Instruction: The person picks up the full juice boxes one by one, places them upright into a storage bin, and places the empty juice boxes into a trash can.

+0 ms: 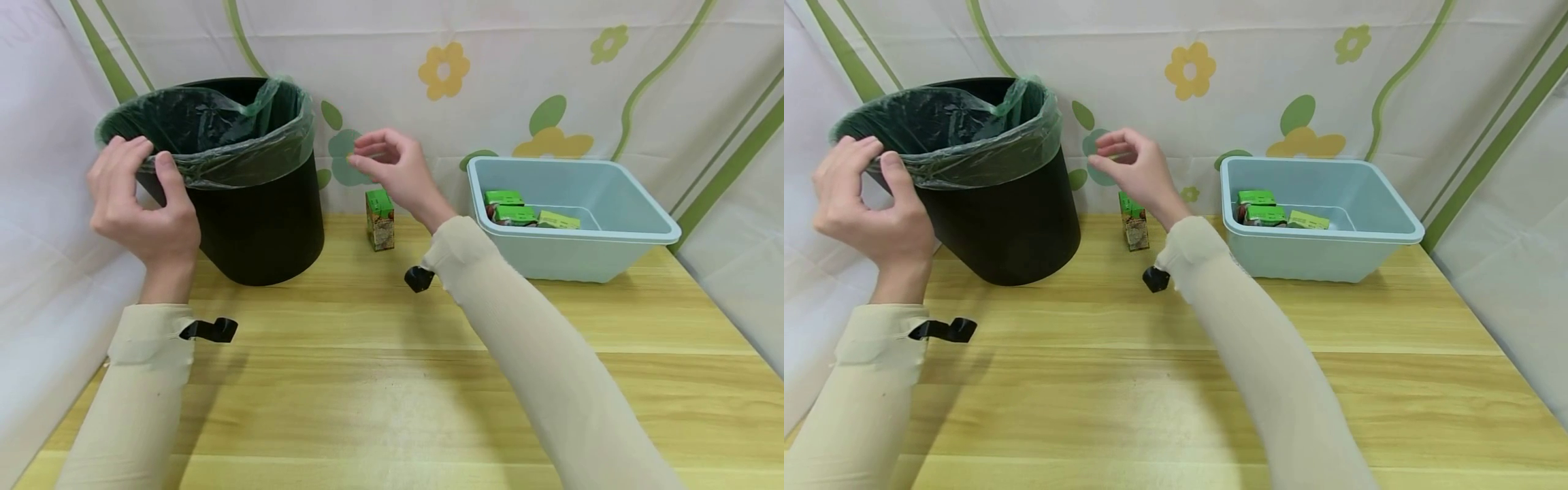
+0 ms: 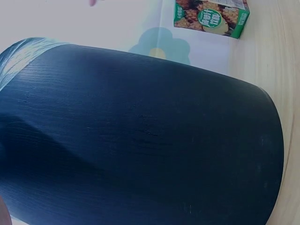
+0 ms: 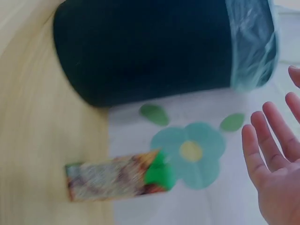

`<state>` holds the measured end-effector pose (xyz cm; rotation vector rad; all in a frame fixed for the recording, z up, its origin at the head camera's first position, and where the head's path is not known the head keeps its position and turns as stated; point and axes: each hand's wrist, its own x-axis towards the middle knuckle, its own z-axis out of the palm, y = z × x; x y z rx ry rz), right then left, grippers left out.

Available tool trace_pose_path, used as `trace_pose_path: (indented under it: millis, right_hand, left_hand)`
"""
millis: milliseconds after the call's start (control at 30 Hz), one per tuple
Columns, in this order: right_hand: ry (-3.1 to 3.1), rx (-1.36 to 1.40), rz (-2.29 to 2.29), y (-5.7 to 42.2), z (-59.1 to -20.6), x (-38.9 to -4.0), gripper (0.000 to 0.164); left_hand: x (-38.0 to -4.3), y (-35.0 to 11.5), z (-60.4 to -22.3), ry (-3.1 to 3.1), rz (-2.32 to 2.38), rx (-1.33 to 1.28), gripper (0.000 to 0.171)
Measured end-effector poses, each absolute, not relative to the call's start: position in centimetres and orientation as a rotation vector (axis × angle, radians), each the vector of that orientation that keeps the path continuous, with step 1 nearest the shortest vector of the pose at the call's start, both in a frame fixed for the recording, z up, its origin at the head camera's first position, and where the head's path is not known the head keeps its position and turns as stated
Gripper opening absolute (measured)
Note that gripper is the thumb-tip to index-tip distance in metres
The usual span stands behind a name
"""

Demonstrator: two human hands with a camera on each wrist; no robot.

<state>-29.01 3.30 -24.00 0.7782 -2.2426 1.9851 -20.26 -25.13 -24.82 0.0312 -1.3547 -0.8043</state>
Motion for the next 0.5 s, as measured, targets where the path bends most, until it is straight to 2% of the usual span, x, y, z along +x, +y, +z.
trace_pose_path:
  millis: [333, 500]
  right_hand:
    - [-2.431, 0.688, 1.811, 5.4, -29.2, -29.7, 0.035]
    - [-2.467, 0.62, 1.765, 5.7, -31.1, -29.9, 0.044]
  left_hand:
    - [-20.2, -25.0, -24.8, -1.347, -0.8, 0.03, 0.018]
    - [-20.2, -24.9, -24.8, -1.346, -0.796, 0.025, 0.018]
